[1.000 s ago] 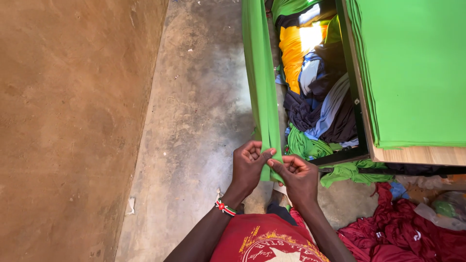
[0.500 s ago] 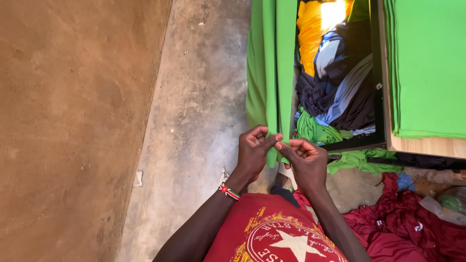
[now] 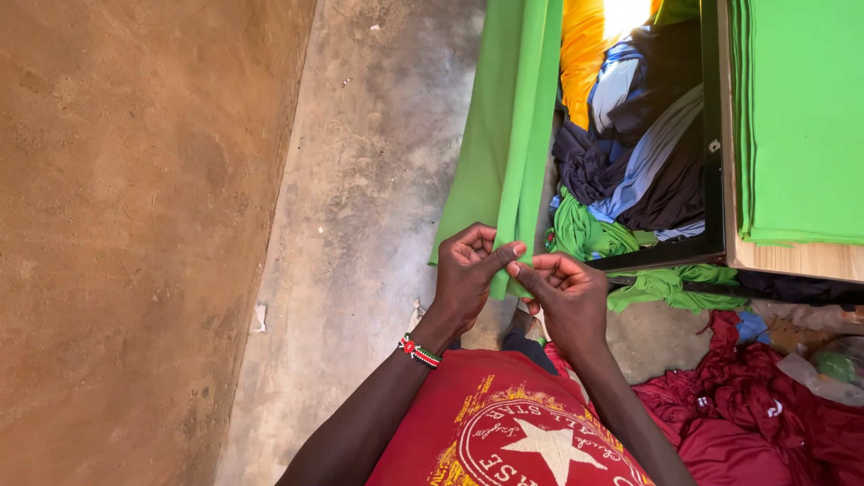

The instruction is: Smoothing and folding a large piece of green fabric on a work table.

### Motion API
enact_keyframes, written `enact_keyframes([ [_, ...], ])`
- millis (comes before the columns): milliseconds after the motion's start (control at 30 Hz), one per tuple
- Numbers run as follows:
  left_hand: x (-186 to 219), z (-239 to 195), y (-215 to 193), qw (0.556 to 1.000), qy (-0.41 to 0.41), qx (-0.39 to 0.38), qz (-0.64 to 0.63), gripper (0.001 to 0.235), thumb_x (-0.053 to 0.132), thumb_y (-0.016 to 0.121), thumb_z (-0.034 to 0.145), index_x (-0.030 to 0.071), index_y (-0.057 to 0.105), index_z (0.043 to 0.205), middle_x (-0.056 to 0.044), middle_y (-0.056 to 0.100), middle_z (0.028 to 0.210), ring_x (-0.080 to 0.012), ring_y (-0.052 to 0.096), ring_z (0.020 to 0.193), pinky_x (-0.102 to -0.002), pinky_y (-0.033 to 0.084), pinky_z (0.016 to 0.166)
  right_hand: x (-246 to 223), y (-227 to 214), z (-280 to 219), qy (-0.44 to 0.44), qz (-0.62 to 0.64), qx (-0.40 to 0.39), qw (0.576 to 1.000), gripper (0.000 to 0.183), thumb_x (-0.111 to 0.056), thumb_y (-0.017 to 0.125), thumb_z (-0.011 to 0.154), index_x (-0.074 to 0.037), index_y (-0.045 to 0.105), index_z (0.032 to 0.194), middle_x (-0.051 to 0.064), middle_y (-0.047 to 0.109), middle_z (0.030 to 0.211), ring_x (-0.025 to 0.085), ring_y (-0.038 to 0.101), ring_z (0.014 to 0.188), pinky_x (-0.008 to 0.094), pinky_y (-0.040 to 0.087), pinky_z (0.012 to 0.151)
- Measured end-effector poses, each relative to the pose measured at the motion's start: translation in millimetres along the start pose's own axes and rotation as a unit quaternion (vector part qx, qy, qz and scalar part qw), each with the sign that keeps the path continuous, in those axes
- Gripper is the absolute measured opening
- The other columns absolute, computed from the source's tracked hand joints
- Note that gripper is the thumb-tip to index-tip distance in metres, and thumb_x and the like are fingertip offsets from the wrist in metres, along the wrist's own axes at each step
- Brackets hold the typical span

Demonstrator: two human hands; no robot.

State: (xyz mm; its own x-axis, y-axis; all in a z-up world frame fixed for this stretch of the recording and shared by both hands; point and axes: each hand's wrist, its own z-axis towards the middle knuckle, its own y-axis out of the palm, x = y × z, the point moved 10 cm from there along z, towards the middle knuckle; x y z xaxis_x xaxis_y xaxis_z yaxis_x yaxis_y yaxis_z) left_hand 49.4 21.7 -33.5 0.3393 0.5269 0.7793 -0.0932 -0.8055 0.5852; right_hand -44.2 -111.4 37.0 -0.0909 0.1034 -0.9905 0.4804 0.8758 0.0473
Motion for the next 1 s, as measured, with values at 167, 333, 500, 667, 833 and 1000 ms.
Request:
enact_keyframes([
  [167,4.9,-5.6,5.5,1.0,0.017,-0.003,0.015,0.017,0.002,0.084,0.086,-0.007,0.07,0.089,-0.007,0.057,0.064,-0.0154,0.072,0.058,-0.028,0.064,0.051,2.0,-0.2,4.0,-0.015,0.001,0.001,1.0,0.02,0.001,0.085,0.084,0.011,0.072,0.096,0.014,0.067,0.067,0.011,0.066,0.054,0.019,0.054,0.043],
  [333,23.2,-14.4,11.6,0.994,0.06,-0.011,0.088,0.011,0.005,0.079,0.092,-0.003,0.072,0.09,-0.004,0.053,0.063,-0.012,0.07,0.061,-0.025,0.061,0.051,-1.4,0.3,4.2,-0.03,-0.008,-0.006,1.0,0.02,0.002,0.082,0.086,0.011,0.073,0.102,0.017,0.071,0.076,0.013,0.07,0.063,0.023,0.06,0.052],
  [500,42.1,-29.2,25.9,0.983,0.117,-0.064,0.128,0.011,0.002,0.072,0.097,-0.008,0.071,0.101,-0.009,0.061,0.072,-0.0099,0.07,0.071,-0.022,0.057,0.055,-11.2,0.6,1.4,-0.036,-0.036,-0.008,0.999,0.017,0.001,0.08,0.09,0.009,0.075,0.104,0.016,0.071,0.075,0.012,0.069,0.063,0.022,0.06,0.053],
  [667,33.9,-28.8,19.7,0.985,0.115,-0.071,0.109,0.014,0.003,0.072,0.097,-0.009,0.07,0.103,-0.01,0.063,0.073,-0.0072,0.068,0.067,-0.021,0.056,0.053,-13.4,0.7,-4.4,-0.021,-0.033,0.01,0.999,0.02,-0.001,0.083,0.086,0.01,0.074,0.1,0.016,0.069,0.069,0.01,0.064,0.055,0.021,0.056,0.044],
  [833,24.3,-29.9,11.1,0.991,0.068,-0.048,0.102,0.019,0.008,0.078,0.094,-0.008,0.069,0.097,-0.011,0.066,0.067,-0.0037,0.063,0.057,-0.017,0.052,0.049,-28.5,7.7,-9.8,-0.024,-0.05,-0.001,0.998,0.018,-0.001,0.084,0.085,0.01,0.074,0.095,0.016,0.065,0.058,0.011,0.059,0.044,0.021,0.053,0.041],
  [1000,20.6,-29.0,7.0,0.99,0.08,-0.039,0.112,0.019,0.009,0.08,0.092,-0.008,0.07,0.093,-0.012,0.064,0.063,-0.006,0.064,0.056,-0.018,0.051,0.047,-19.5,7.1,-15.1,-0.025,-0.039,-0.023,0.999,0.017,0.001,0.079,0.088,0.011,0.075,0.102,0.017,0.069,0.068,0.013,0.066,0.056,0.024,0.059,0.051],
])
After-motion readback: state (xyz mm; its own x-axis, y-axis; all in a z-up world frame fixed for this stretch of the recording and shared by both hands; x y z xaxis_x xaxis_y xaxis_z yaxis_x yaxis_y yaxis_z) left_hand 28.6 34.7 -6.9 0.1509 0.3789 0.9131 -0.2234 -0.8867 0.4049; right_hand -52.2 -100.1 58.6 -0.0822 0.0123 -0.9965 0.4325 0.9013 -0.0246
